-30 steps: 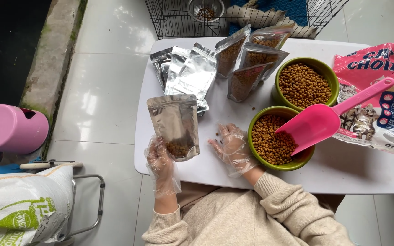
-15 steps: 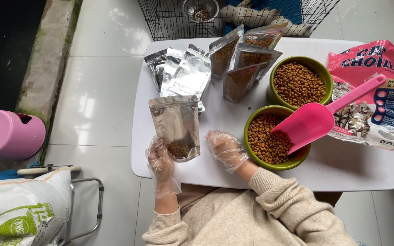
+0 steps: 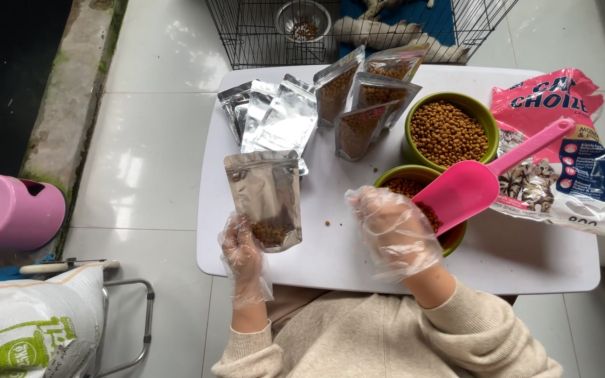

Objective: Filling silver pouches with dry pet food using a plastic scoop from a bowl

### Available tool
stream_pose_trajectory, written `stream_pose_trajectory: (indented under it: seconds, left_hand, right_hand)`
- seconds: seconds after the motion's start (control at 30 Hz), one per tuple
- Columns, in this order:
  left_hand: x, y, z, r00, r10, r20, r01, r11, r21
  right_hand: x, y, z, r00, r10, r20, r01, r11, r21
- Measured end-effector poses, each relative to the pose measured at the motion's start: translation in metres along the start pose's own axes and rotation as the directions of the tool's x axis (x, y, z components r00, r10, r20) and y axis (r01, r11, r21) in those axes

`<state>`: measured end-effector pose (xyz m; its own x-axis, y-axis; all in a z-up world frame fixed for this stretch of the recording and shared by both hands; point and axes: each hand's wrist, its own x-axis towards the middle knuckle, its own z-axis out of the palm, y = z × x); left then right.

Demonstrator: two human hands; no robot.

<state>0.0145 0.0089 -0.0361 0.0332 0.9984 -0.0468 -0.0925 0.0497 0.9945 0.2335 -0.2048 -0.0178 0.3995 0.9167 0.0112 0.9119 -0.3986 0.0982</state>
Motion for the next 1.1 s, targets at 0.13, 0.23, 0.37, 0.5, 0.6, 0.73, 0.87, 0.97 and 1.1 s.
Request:
stream_pose_trajectory:
  seconds: [0.13, 0.23, 0.37, 0.5, 0.6, 0.73, 0.87, 0.97, 1.1]
  left_hand:
    - [-0.016, 0.025, 0.021, 0.997, 0.046, -0.066, -0.044, 0.998, 0.038]
    - [-0.030, 0.055, 0.033, 0.993, 0.112, -0.043, -0.111, 0.993, 0.030]
    - [-0.038, 0.067, 0.039, 0.988, 0.152, 0.012, -0.151, 0.988, -0.021]
    - [-0.027, 0.058, 0.026, 0.982, 0.144, 0.121, -0.149, 0.988, 0.033]
    - [-0.020, 0.036, 0.014, 0.991, 0.076, 0.111, -0.079, 0.997, 0.023]
    - [-0.014, 0.036, 0.004, 0.993, 0.076, 0.085, -0.083, 0.993, 0.087]
    - [-0.008, 0.020, 0.000, 0.998, 0.065, 0.013, -0.065, 0.995, 0.072]
    - [-0.015, 0.010, 0.002, 0.983, 0.089, 0.159, -0.100, 0.993, 0.061]
    - [-0.035, 0.036, 0.016, 0.974, 0.116, 0.195, -0.118, 0.993, -0.002]
  right_hand:
    - [0.008, 0.017, -0.049, 0.981, 0.185, -0.059, -0.183, 0.982, 0.038]
    - [0.007, 0.011, -0.083, 0.947, 0.307, -0.092, -0.301, 0.951, 0.070]
    - [0.007, -0.017, -0.118, 0.902, 0.239, -0.359, -0.224, 0.971, 0.084]
    - [0.025, -0.065, -0.048, 0.976, 0.191, -0.104, -0.169, 0.968, 0.186]
    - [0.036, -0.102, -0.019, 0.961, 0.031, 0.276, -0.131, 0.927, 0.352]
    - [0.040, -0.116, 0.029, 0.974, -0.086, 0.211, 0.033, 0.969, 0.243]
    - [0.039, -0.108, 0.065, 0.948, -0.317, 0.018, 0.314, 0.927, -0.207]
    - [0.046, -0.101, 0.110, 0.964, -0.264, 0.026, 0.266, 0.959, -0.098]
    - [0.018, -0.067, 0.020, 0.961, -0.245, -0.127, 0.137, 0.822, -0.553]
